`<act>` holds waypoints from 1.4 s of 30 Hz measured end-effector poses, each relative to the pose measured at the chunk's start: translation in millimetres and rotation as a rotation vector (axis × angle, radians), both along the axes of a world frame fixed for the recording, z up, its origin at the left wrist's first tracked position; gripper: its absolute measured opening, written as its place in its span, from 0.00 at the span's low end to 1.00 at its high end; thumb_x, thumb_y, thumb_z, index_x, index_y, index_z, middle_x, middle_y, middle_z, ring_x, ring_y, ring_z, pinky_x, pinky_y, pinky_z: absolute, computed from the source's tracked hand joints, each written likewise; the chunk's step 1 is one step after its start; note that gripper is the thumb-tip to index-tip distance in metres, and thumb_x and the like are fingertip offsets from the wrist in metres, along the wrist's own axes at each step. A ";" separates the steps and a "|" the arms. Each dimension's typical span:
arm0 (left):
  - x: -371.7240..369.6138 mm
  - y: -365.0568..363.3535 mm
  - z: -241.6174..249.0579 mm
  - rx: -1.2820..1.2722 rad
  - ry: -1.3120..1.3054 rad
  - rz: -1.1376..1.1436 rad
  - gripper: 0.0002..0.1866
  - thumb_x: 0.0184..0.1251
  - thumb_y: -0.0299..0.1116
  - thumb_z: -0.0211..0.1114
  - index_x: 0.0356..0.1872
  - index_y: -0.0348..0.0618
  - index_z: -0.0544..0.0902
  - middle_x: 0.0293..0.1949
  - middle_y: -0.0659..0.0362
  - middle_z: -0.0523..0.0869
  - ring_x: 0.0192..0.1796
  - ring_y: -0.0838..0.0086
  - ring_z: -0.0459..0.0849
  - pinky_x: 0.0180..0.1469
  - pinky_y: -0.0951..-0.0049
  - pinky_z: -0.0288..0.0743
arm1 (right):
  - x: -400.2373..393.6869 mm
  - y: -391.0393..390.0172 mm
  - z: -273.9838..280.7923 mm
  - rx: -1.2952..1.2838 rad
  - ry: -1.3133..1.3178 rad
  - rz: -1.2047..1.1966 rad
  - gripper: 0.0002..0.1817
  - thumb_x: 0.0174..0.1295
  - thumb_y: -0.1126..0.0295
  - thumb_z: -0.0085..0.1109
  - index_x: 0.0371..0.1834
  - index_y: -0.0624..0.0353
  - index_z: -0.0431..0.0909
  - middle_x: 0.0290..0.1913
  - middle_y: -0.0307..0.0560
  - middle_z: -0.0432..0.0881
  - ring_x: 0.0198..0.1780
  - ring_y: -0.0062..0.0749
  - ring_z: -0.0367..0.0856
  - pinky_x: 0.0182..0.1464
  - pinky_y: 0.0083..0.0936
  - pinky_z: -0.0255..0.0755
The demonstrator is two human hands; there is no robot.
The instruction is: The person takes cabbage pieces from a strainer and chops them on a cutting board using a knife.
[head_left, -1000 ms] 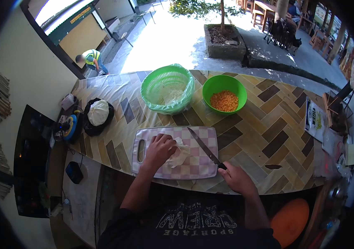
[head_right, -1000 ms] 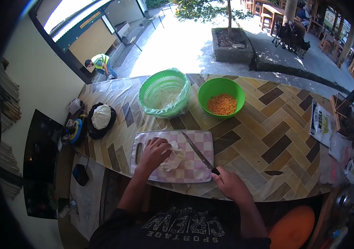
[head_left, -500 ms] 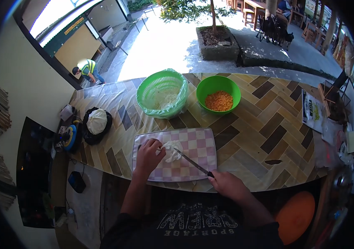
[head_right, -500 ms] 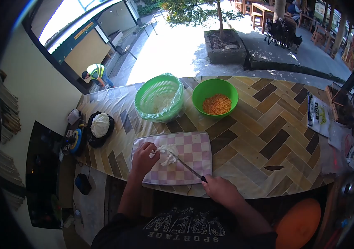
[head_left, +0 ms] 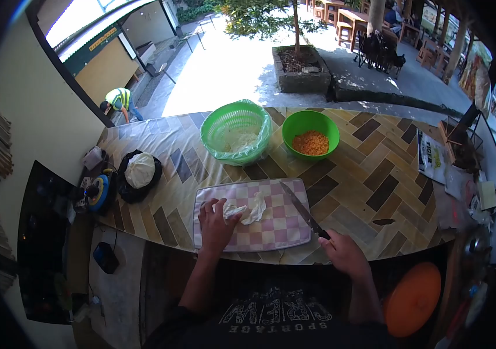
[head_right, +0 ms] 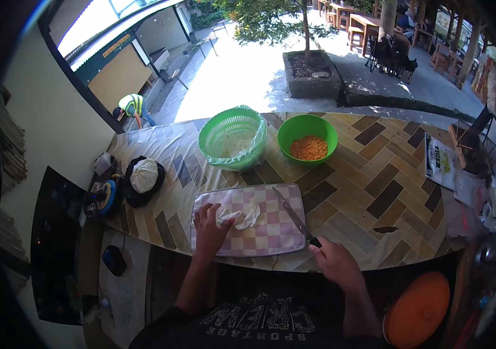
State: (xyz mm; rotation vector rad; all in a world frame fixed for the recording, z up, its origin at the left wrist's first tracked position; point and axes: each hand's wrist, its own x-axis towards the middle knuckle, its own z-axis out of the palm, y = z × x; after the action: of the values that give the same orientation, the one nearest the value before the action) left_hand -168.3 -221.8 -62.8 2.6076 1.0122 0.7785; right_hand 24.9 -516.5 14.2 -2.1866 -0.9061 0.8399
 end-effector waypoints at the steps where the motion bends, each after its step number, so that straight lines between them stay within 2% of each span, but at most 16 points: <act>1: 1.7 -3.6 -1.0 -0.020 -0.019 -0.079 0.23 0.67 0.37 0.72 0.61 0.42 0.82 0.59 0.48 0.82 0.64 0.48 0.76 0.71 0.49 0.66 | -5.0 -1.6 -3.9 0.020 0.011 -0.047 0.19 0.80 0.56 0.51 0.46 0.65 0.76 0.33 0.62 0.85 0.36 0.59 0.85 0.42 0.47 0.75; 3: -1.2 -12.1 -3.5 -0.061 -0.051 -0.228 0.23 0.68 0.36 0.71 0.62 0.41 0.82 0.59 0.48 0.82 0.65 0.49 0.77 0.71 0.50 0.65 | -17.8 -2.0 -22.4 0.112 0.162 -0.130 0.17 0.82 0.58 0.50 0.44 0.63 0.75 0.28 0.48 0.81 0.31 0.35 0.80 0.37 0.35 0.74; 4: 0.7 -21.7 3.2 -0.138 0.071 -0.308 0.24 0.68 0.34 0.70 0.64 0.41 0.80 0.57 0.48 0.84 0.64 0.51 0.79 0.72 0.49 0.65 | -24.1 -0.8 -32.0 0.159 0.236 -0.165 0.16 0.82 0.59 0.50 0.43 0.62 0.74 0.26 0.41 0.79 0.28 0.23 0.78 0.34 0.28 0.73; 5: 2.2 -29.1 -6.9 -0.119 0.121 -0.311 0.24 0.69 0.32 0.69 0.66 0.41 0.80 0.53 0.50 0.87 0.61 0.53 0.83 0.68 0.52 0.71 | -31.4 0.9 -40.0 0.173 0.251 -0.173 0.16 0.82 0.59 0.49 0.43 0.62 0.74 0.26 0.41 0.79 0.28 0.24 0.78 0.35 0.29 0.73; 7: 9.5 -48.2 4.7 -0.797 0.001 -0.341 0.24 0.71 0.32 0.68 0.66 0.42 0.78 0.55 0.50 0.86 0.58 0.54 0.84 0.63 0.55 0.75 | -47.9 2.9 -49.0 0.202 0.281 -0.199 0.17 0.83 0.58 0.48 0.43 0.62 0.74 0.25 0.42 0.78 0.28 0.27 0.78 0.36 0.32 0.73; 10: 2.2 -68.5 0.0 -0.769 -0.215 -0.542 0.22 0.72 0.31 0.68 0.65 0.41 0.79 0.55 0.49 0.86 0.57 0.53 0.84 0.59 0.57 0.78 | -72.0 -1.5 -35.9 0.176 0.325 -0.256 0.16 0.83 0.58 0.49 0.43 0.62 0.74 0.25 0.41 0.79 0.27 0.25 0.78 0.34 0.30 0.72; 13: -11.0 -60.8 -11.1 -0.368 -0.223 -0.559 0.21 0.70 0.29 0.70 0.63 0.40 0.82 0.47 0.50 0.88 0.57 0.54 0.85 0.62 0.57 0.77 | -90.8 -17.8 -43.3 0.232 0.308 -0.331 0.16 0.83 0.59 0.50 0.42 0.61 0.73 0.25 0.40 0.79 0.27 0.23 0.77 0.32 0.28 0.72; 16: -20.6 -29.7 -11.5 -0.032 -0.223 -0.260 0.14 0.69 0.29 0.70 0.54 0.42 0.87 0.48 0.51 0.88 0.59 0.53 0.83 0.66 0.54 0.73 | -110.8 -33.3 -39.9 0.214 0.290 -0.378 0.15 0.82 0.59 0.51 0.42 0.61 0.73 0.25 0.39 0.78 0.27 0.23 0.77 0.32 0.28 0.72; 19: -19.5 11.6 -22.3 -0.018 -0.179 -0.153 0.11 0.67 0.29 0.69 0.48 0.41 0.89 0.51 0.51 0.87 0.61 0.54 0.81 0.66 0.51 0.71 | -134.2 -41.2 -33.1 0.238 0.327 -0.432 0.15 0.82 0.60 0.52 0.40 0.60 0.73 0.25 0.38 0.78 0.26 0.22 0.77 0.32 0.27 0.72; 22: -24.9 39.2 -25.7 -0.072 -0.093 -0.313 0.13 0.68 0.30 0.68 0.52 0.40 0.88 0.48 0.51 0.88 0.59 0.53 0.81 0.65 0.52 0.72 | -150.9 -48.4 -43.5 0.249 0.313 -0.427 0.15 0.82 0.60 0.52 0.41 0.60 0.73 0.25 0.38 0.79 0.26 0.21 0.77 0.32 0.26 0.72; 25: -19.7 38.6 -24.9 -0.243 -0.293 -0.281 0.12 0.71 0.31 0.68 0.52 0.39 0.87 0.43 0.49 0.90 0.51 0.56 0.86 0.57 0.57 0.76 | -160.0 -48.5 -46.0 0.268 0.347 -0.443 0.15 0.82 0.59 0.52 0.41 0.59 0.73 0.25 0.38 0.79 0.26 0.21 0.77 0.31 0.26 0.72; 28: -14.7 29.4 -6.5 -0.836 -0.339 -0.327 0.12 0.76 0.32 0.67 0.54 0.37 0.85 0.36 0.49 0.90 0.40 0.63 0.88 0.47 0.63 0.78 | -156.7 -42.6 -47.8 0.244 0.338 -0.410 0.15 0.82 0.59 0.52 0.41 0.59 0.73 0.25 0.38 0.79 0.27 0.20 0.78 0.32 0.25 0.72; 34: 4.8 40.4 7.8 -0.670 -0.132 -0.427 0.15 0.77 0.33 0.69 0.57 0.38 0.78 0.32 0.56 0.88 0.34 0.78 0.82 0.40 0.71 0.75 | -125.7 -11.8 -43.9 0.044 0.144 -0.353 0.15 0.82 0.60 0.51 0.49 0.62 0.76 0.27 0.37 0.79 0.25 0.22 0.77 0.28 0.27 0.72; 37: 12.0 43.2 28.3 -0.867 -0.106 -0.480 0.12 0.79 0.31 0.67 0.55 0.42 0.76 0.29 0.62 0.85 0.32 0.81 0.78 0.38 0.72 0.72 | -108.7 3.2 -52.7 0.109 0.139 -0.314 0.17 0.81 0.58 0.52 0.50 0.63 0.77 0.27 0.38 0.79 0.23 0.22 0.76 0.25 0.28 0.71; 40: 37.9 28.1 33.5 -0.926 -0.069 -0.634 0.13 0.79 0.30 0.66 0.55 0.43 0.73 0.31 0.61 0.85 0.35 0.80 0.79 0.40 0.72 0.73 | -85.7 14.6 -53.0 0.135 0.153 -0.349 0.20 0.79 0.56 0.53 0.54 0.65 0.79 0.30 0.52 0.85 0.35 0.45 0.87 0.44 0.42 0.77; 42: 66.1 10.8 2.9 -0.957 -0.113 -0.712 0.13 0.79 0.30 0.66 0.56 0.43 0.73 0.34 0.59 0.86 0.38 0.79 0.80 0.43 0.71 0.75 | -64.8 16.1 -63.5 0.190 0.068 -0.360 0.19 0.79 0.56 0.53 0.51 0.65 0.78 0.30 0.52 0.85 0.35 0.44 0.87 0.44 0.41 0.77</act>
State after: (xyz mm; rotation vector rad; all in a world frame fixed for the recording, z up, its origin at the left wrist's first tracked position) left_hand -102.2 -210.9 -60.0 1.8136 0.2323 0.1654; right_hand -39.9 -500.4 -49.2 -2.0562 -0.5122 0.6221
